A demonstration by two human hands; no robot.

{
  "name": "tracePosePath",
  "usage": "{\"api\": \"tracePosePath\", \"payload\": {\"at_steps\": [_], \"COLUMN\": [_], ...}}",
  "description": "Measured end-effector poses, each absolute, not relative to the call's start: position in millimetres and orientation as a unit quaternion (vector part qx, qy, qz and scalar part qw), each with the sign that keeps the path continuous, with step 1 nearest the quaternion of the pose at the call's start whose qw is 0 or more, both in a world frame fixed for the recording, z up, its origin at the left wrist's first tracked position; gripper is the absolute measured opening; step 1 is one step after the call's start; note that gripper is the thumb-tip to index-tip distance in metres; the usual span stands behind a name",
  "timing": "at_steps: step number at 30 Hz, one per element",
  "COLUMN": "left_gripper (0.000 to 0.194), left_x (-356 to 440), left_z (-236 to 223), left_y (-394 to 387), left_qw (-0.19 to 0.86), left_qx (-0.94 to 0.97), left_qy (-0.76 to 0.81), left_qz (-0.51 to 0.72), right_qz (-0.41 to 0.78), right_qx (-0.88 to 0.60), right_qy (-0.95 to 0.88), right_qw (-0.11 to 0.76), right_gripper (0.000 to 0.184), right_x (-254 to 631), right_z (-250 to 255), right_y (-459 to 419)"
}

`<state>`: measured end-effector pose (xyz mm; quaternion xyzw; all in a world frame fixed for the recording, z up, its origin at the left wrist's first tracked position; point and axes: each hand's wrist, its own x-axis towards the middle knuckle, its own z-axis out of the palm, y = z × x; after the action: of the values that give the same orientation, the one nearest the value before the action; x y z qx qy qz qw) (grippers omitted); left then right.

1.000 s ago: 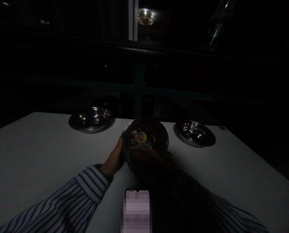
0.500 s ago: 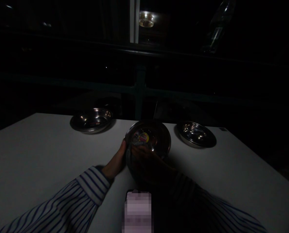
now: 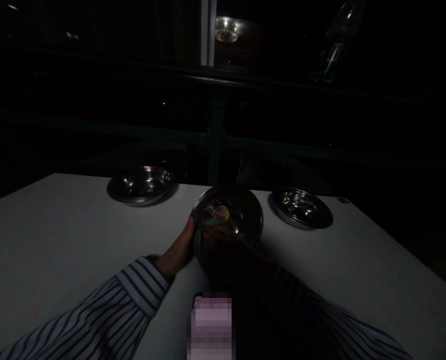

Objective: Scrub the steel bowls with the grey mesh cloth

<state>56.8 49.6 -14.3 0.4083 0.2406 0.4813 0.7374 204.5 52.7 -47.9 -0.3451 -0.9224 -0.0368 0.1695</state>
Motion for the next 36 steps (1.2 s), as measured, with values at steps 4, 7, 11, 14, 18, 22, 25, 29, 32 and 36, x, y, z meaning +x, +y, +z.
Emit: {"api": "tracePosePath", "payload": {"at_steps": [4,7,11,14,18,22,25,29,32,36], "left_gripper": [0.061,0.061,0.06,0.06,0.061,0.055,0.043,0.031,0.028,0.029], "left_x": [56.4,57.2,58.0,58.0,57.3,55.3,52.9,50.5,50.7,51.4], "left_z": [-11.7,-8.7,-5.2,-3.2,-3.5,-5.7,-5.0,0.9,5.2,5.9], "left_y": [46.8,45.4,45.4,45.4,45.6,46.7,47.7,46.7,44.6,43.1], "left_qw": [0.73,0.724,0.723,0.723,0.725,0.728,0.73,0.738,0.741,0.732], "left_qx": [0.416,0.419,0.412,0.395,0.378,0.368,0.336,0.303,0.303,0.329], "left_qy": [0.242,0.25,0.279,0.308,0.321,0.315,0.339,0.355,0.348,0.341], "left_qz": [0.485,0.487,0.479,0.476,0.478,0.485,0.49,0.488,0.488,0.49], "right_qz": [-0.031,-0.025,-0.007,0.002,0.01,0.003,0.001,0.006,0.004,0.001], "right_qx": [-0.336,-0.339,-0.35,-0.357,-0.378,-0.393,-0.398,-0.397,-0.395,-0.394], "right_qy": [-0.925,-0.925,-0.927,-0.927,-0.922,-0.918,-0.917,-0.917,-0.917,-0.917], "right_qw": [0.176,0.171,0.138,0.115,0.088,0.054,0.031,0.045,0.052,0.069], "right_gripper": [0.044,0.036,0.033,0.031,0.026,0.023,0.021,0.021,0.021,0.02], "right_x": [209.4,212.5,215.8,219.1,223.3,226.7,229.7,233.0,234.1,234.7], "right_z": [-27.7,-9.0,7.1,11.6,15.7,21.3,23.3,24.6,26.3,26.5], "right_y": [38.7,27.8,18.4,15.2,12.1,10.0,10.4,10.7,9.8,9.0]}}
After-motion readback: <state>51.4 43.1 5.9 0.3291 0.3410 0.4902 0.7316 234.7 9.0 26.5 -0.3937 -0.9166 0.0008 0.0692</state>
